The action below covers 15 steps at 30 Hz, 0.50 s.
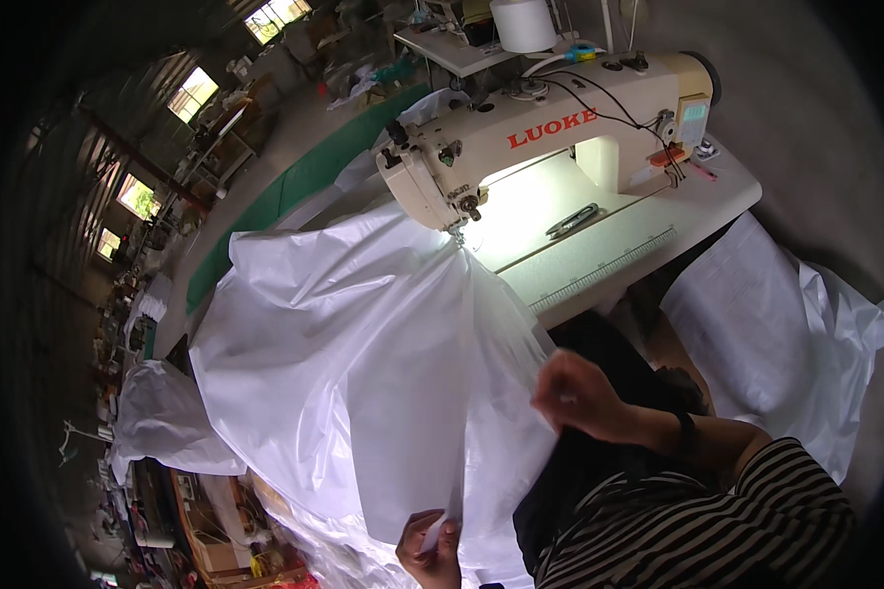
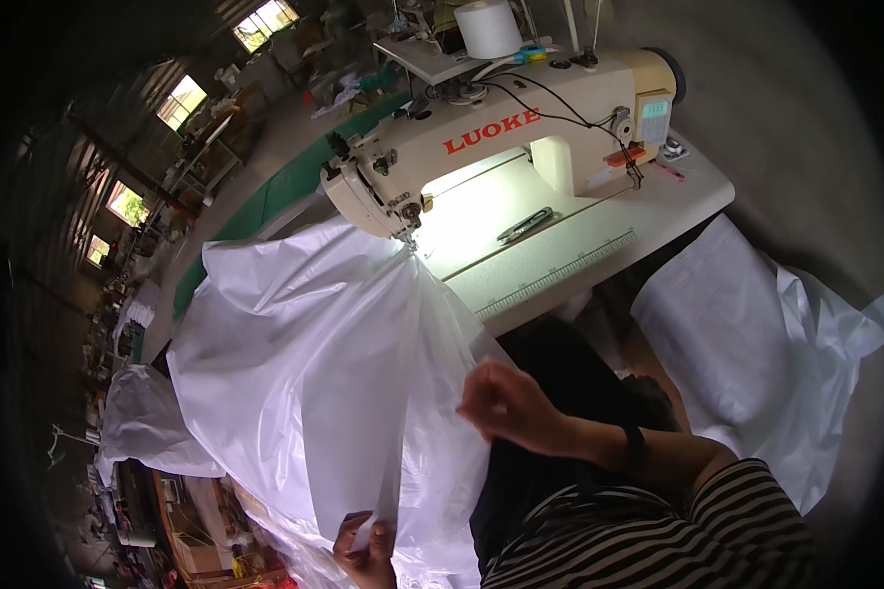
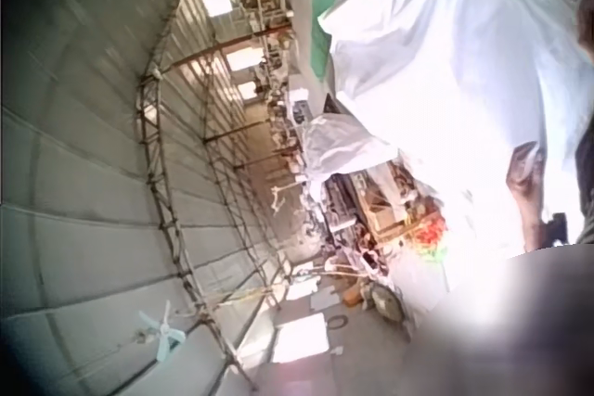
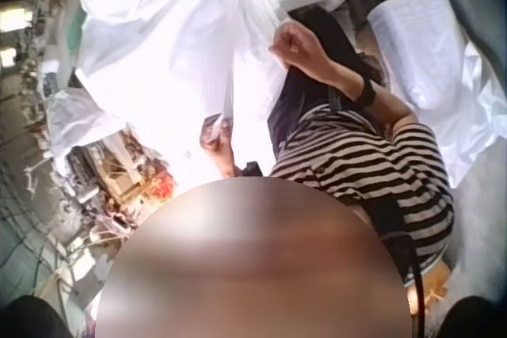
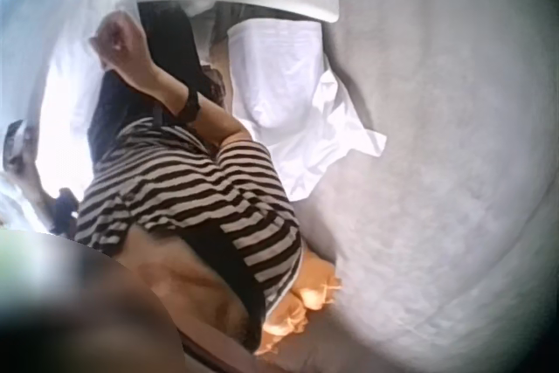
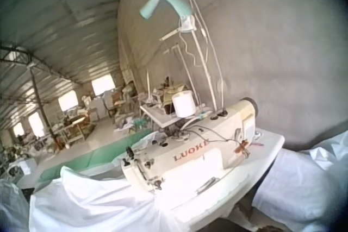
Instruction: Sews a large white plastic sheet using an industrial sewing machine.
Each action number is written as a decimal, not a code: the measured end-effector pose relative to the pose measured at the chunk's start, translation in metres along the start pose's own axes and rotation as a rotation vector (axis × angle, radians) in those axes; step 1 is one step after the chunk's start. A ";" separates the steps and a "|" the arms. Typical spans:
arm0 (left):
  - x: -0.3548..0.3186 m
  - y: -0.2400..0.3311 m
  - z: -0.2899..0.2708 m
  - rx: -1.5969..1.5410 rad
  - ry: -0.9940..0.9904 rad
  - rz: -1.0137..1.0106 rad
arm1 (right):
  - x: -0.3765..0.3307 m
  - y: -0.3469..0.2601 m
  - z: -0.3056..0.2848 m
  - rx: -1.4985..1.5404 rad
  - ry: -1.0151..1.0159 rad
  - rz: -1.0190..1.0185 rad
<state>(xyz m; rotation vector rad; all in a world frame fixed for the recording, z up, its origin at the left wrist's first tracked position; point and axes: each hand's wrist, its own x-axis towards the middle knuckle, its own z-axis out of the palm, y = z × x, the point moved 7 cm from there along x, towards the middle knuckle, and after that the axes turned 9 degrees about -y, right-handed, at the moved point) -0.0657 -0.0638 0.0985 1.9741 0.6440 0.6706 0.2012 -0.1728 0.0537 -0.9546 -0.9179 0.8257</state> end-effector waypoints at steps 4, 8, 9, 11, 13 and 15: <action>-0.017 0.007 0.034 -0.072 -0.065 -0.168 | -0.063 -0.064 0.075 -0.800 -0.449 -0.555; -0.029 0.004 0.067 -0.292 -0.230 -0.307 | -0.086 -0.055 0.121 -0.812 -0.839 -0.449; -0.031 0.002 0.072 -0.373 -0.258 -0.343 | -0.088 -0.055 0.127 -0.831 -0.841 -0.502; -0.035 -0.002 0.075 -0.452 -0.245 -0.411 | -0.091 -0.051 0.137 -0.911 -0.832 -0.566; -0.038 -0.007 0.076 -0.636 -0.186 -0.469 | -0.093 -0.042 0.150 -0.925 -0.862 -0.557; -0.039 -0.009 0.072 -0.595 -0.182 -0.458 | -0.097 -0.041 0.151 -0.920 -0.849 -0.578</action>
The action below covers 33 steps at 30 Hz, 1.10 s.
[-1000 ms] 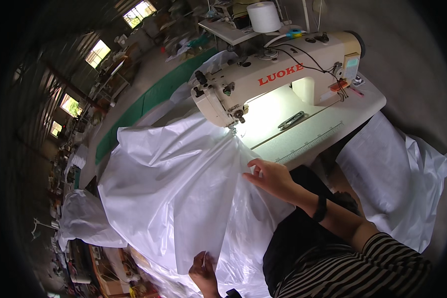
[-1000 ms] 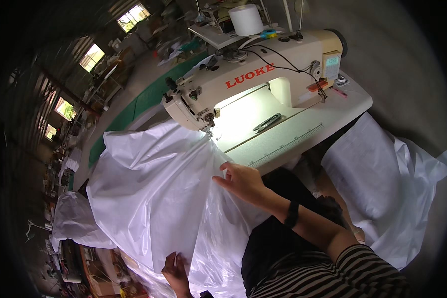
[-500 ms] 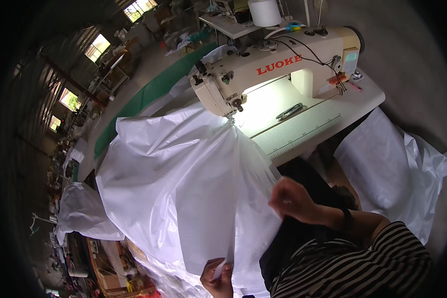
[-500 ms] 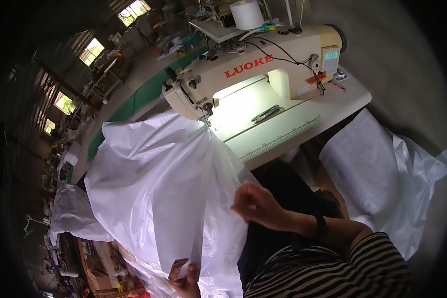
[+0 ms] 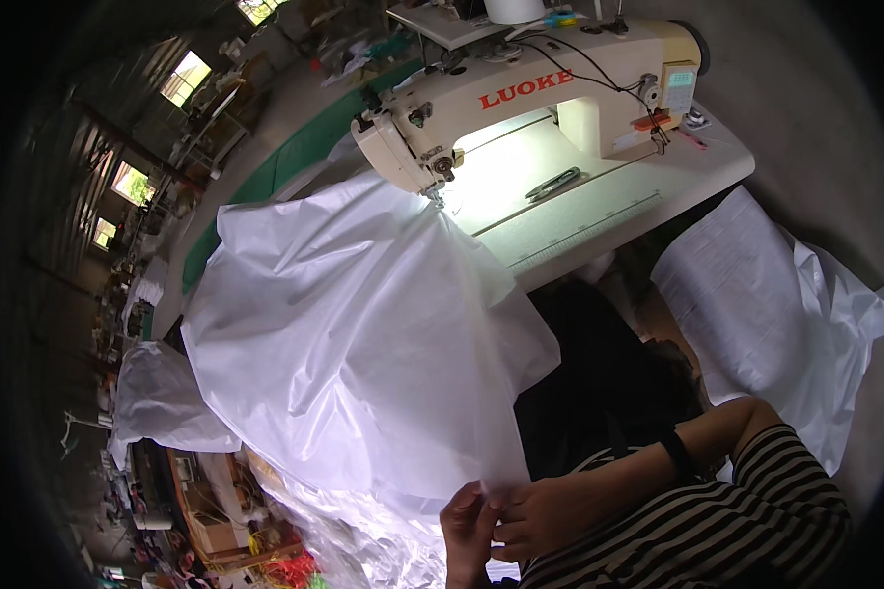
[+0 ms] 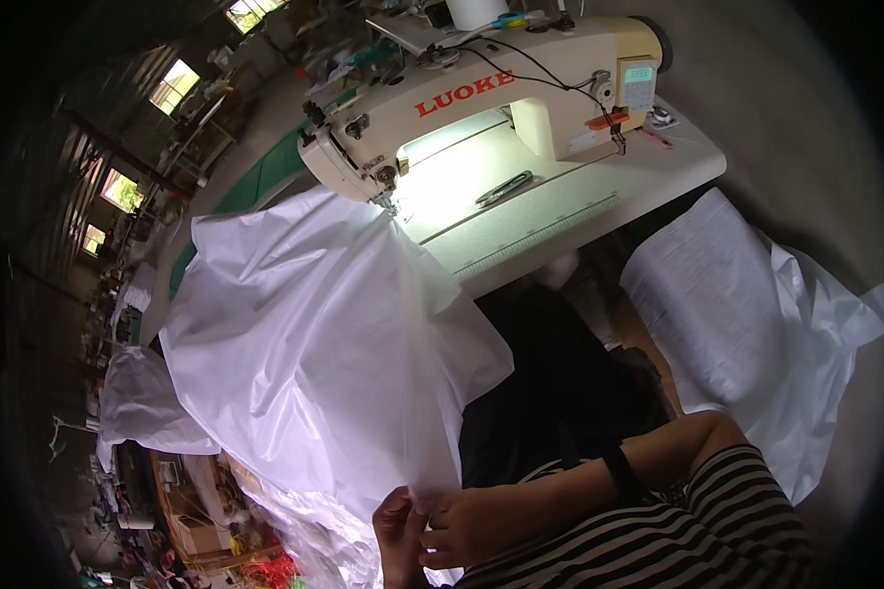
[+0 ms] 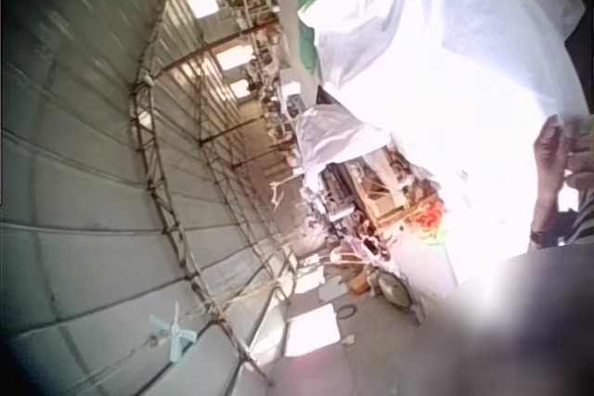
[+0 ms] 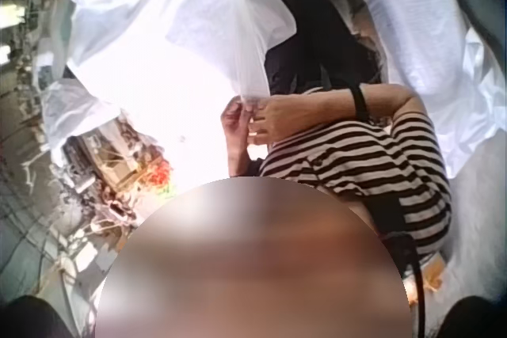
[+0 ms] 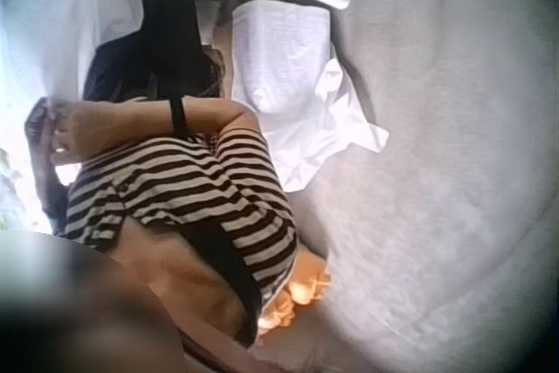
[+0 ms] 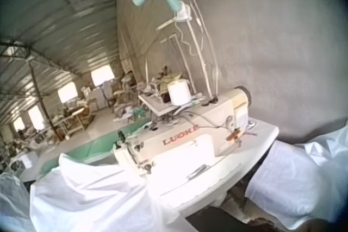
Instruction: Sews a large white plastic sheet using an industrial sewing machine.
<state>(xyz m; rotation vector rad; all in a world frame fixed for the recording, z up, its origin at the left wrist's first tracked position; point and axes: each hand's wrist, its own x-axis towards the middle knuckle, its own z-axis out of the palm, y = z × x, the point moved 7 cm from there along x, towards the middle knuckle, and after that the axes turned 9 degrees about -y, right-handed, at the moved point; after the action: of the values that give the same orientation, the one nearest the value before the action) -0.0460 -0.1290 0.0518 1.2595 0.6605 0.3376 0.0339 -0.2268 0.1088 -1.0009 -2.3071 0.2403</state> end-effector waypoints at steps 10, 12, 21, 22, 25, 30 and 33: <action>-0.015 0.040 -0.046 0.381 0.348 0.231 | -0.161 0.182 -0.011 0.149 0.425 0.882; -0.016 0.059 -0.036 0.581 0.334 0.334 | -0.146 0.184 0.027 0.554 0.339 0.740; -0.013 0.105 0.041 1.041 0.022 0.742 | -0.094 0.081 0.027 0.610 -0.070 0.644; -0.011 0.102 0.045 1.038 0.021 0.717 | -0.093 0.071 0.007 0.541 0.018 0.563; -0.007 0.094 0.061 1.037 -0.063 0.676 | -0.079 0.036 -0.026 0.469 0.156 0.342; -0.004 0.080 0.078 1.055 -0.135 0.628 | -0.063 0.027 -0.049 0.597 0.292 0.287; -0.002 0.070 0.074 1.015 -0.167 0.569 | -0.061 0.017 -0.054 0.408 0.253 0.252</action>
<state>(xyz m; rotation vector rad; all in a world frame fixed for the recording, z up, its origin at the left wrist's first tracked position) 0.0073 -0.1661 0.1307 2.4316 0.2934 0.3626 0.1094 -0.2621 0.1176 -1.0371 -1.8058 0.6221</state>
